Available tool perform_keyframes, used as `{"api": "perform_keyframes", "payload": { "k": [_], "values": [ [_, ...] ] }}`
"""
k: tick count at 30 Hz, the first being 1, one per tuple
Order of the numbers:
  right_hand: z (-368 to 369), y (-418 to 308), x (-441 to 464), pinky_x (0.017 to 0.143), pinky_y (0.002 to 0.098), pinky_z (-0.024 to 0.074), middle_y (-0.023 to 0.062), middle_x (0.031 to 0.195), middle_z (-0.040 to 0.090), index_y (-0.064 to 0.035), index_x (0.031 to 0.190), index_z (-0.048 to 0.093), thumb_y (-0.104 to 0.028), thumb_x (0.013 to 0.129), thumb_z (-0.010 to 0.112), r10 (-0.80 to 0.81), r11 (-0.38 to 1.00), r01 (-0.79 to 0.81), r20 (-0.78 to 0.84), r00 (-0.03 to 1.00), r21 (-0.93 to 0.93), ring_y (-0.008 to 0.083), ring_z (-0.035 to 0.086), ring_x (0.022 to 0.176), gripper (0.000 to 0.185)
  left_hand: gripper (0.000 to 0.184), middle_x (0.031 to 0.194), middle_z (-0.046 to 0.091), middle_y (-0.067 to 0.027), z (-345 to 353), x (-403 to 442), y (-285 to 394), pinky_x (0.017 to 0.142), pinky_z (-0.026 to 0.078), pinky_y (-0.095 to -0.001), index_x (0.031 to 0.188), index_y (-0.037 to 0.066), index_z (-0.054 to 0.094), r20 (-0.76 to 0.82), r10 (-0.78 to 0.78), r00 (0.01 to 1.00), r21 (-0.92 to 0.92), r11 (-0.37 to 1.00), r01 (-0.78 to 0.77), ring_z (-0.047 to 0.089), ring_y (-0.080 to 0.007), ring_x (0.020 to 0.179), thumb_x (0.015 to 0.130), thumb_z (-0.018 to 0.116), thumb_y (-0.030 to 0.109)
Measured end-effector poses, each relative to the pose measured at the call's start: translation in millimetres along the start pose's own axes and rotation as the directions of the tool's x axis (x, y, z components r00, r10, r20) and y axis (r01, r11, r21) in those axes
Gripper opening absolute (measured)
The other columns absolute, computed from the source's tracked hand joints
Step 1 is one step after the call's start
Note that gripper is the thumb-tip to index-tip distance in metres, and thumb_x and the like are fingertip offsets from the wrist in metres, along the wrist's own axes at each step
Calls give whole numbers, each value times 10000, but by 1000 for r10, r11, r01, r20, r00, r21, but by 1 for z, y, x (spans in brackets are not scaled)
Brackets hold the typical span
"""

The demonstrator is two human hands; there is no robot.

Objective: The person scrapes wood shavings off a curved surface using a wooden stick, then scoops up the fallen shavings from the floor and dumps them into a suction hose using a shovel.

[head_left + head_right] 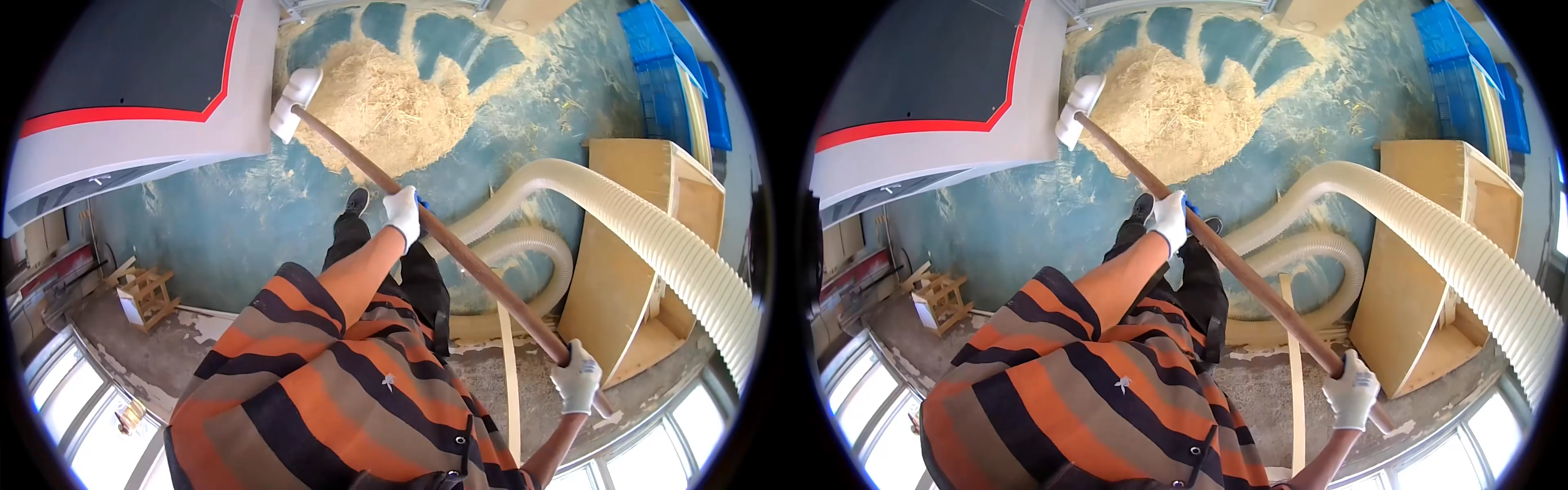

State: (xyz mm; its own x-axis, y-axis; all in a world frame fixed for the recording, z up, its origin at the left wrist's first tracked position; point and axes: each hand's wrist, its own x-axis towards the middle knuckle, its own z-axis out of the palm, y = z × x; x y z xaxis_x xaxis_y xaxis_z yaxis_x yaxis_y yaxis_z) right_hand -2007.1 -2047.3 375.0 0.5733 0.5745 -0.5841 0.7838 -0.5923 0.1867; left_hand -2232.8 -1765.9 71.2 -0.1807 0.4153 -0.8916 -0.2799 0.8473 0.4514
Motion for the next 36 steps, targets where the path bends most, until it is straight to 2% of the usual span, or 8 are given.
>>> {"api": "perform_keyframes", "payload": {
  "k": [5,9,13,19,21,24,33,36],
  "values": [
    [-56,47,-74,680,435,506,157,749,645,-67,805,564,-19,605,646,140,977,-185,-342,929,-103,367,643,711,221,198,709,537,-94,20,-83,-25,516,503,-406,894,18,488,257,-176,950,-180,957,226,578,-243,570,863,614,167],
    [-98,59,-176,809,439,493,171,917,641,-26,1116,617,112,685,540,88,951,-245,-598,797,-187,359,608,872,459,246,788,572,-113,-26,-166,17,690,582,-422,993,45,478,606,-461,648,-174,718,674,632,-267,740,950,626,236],
    [-118,72,-306,1002,401,443,168,1185,611,-24,1286,557,112,820,489,143,829,-433,-616,775,-353,328,578,1126,491,252,917,605,-111,-96,-212,71,813,603,-423,1033,73,495,735,-535,416,3,616,788,659,-280,847,953,653,251],
    [-124,63,-527,876,369,511,154,1151,628,-46,1334,551,3,940,542,0,700,-456,-639,770,-549,286,615,1091,398,195,895,637,-71,-188,-240,151,857,583,-409,979,116,561,710,-676,197,231,489,841,674,-255,891,939,677,268],
    [-136,-65,-540,890,356,513,155,1168,630,-54,1342,547,0,932,556,265,518,-669,-644,718,-532,272,613,1111,414,182,905,653,-73,-220,-246,174,860,581,-412,966,134,564,694,-700,168,264,465,845,676,-264,908,930,688,264],
    [-106,-83,-644,982,328,494,153,1259,615,-71,1352,546,39,899,573,532,626,-737,-550,643,-255,243,605,1163,467,177,901,658,-77,-257,-247,189,857,581,-424,946,142,566,692,-707,142,319,476,819,676,-270,923,923,696,259],
    [-59,-400,-638,923,246,538,65,1069,715,-59,1213,650,-149,872,728,237,297,-855,-834,498,-426,155,696,933,361,93,815,672,-116,-359,-198,243,905,538,-481,836,81,631,775,-631,41,415,556,720,662,-302,844,852,636,172],
    [-15,-518,-639,935,302,494,83,1083,677,-57,1199,641,-138,832,723,370,292,-895,-823,431,-338,196,655,984,384,154,709,654,-67,-403,-143,242,848,562,-431,782,99,624,710,-702,57,469,532,705,639,-257,742,872,662,219]
  ]
}}
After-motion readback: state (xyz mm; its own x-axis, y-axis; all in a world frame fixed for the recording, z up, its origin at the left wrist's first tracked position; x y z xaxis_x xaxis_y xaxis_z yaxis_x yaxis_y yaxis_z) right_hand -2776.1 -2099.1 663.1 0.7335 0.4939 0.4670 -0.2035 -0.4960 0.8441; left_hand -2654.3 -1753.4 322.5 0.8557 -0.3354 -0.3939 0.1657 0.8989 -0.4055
